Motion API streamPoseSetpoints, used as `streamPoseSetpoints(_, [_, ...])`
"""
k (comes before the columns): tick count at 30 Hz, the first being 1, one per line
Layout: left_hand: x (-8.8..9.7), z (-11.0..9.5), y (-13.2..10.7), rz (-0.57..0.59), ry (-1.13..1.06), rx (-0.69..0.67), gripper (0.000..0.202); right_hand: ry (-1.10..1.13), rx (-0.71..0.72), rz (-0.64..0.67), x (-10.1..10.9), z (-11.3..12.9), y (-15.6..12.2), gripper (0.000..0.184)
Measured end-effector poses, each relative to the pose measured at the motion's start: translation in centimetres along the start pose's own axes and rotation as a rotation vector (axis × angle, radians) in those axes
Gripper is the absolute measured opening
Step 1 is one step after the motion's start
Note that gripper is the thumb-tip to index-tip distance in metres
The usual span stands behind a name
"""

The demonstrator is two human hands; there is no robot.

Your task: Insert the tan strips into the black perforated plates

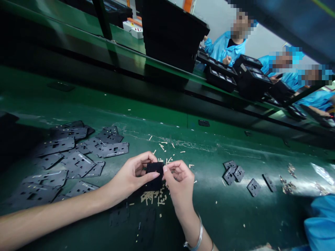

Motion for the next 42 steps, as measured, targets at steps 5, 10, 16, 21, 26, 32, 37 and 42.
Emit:
streamPoseSetpoints(5, [0.3, 0.4, 0.5, 0.019, -0.066, 0.005, 0.016, 0.123, -0.100, 0.085, -0.1, 0.0, 0.6, 0.015])
streamPoseSetpoints(10, [0.1, 0.8, 0.7, 0.089, -0.171, 0.027, 0.017, 0.179, -0.113, 0.190, 0.0, 0.2, 0.9, 0.014])
streamPoseSetpoints(16, [-0.5, 1.0, 0.7, 0.307, -0.275, 0.098, 0.021, 0.167, -0.188, 0.316, -0.1, 0.3, 0.7, 0.025])
streamPoseSetpoints(21, [0.5, 0.1, 0.7, 0.078, 0.109, -0.058, 0.037, 0.173, -0.041, 0.173, 0.5, 0.5, 0.5, 0.021])
streamPoseSetpoints(26, [0.2, -0.4, -0.3, -0.023, 0.436, -0.173, 0.052, 0.195, 0.055, 0.131, 0.3, 0.4, 0.1, 0.012])
streamPoseSetpoints(32, [0.1, -0.6, -0.4, 0.019, 0.485, -0.289, 0.046, 0.246, -0.011, 0.205, -0.1, 0.1, 0.0, 0.013])
streamPoseSetpoints(37, [0.3, -1.2, -0.5, 0.036, 0.618, -0.436, 0.046, 0.286, -0.116, 0.265, -0.4, 0.1, 0.1, 0.016])
streamPoseSetpoints(42, [0.4, -1.4, -0.4, 0.103, 0.761, -0.577, 0.053, 0.316, -0.251, 0.366, -0.7, -0.3, 0.6, 0.022])
Point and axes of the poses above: each hand's wrist, its own y-axis towards the middle knuckle, its own x-axis out of the back of the hand, z = x × y, the point moved 5 cm from there along y, towards the middle knuckle, and after that the axes turned 3 degrees about y, right-handed, at the moved point
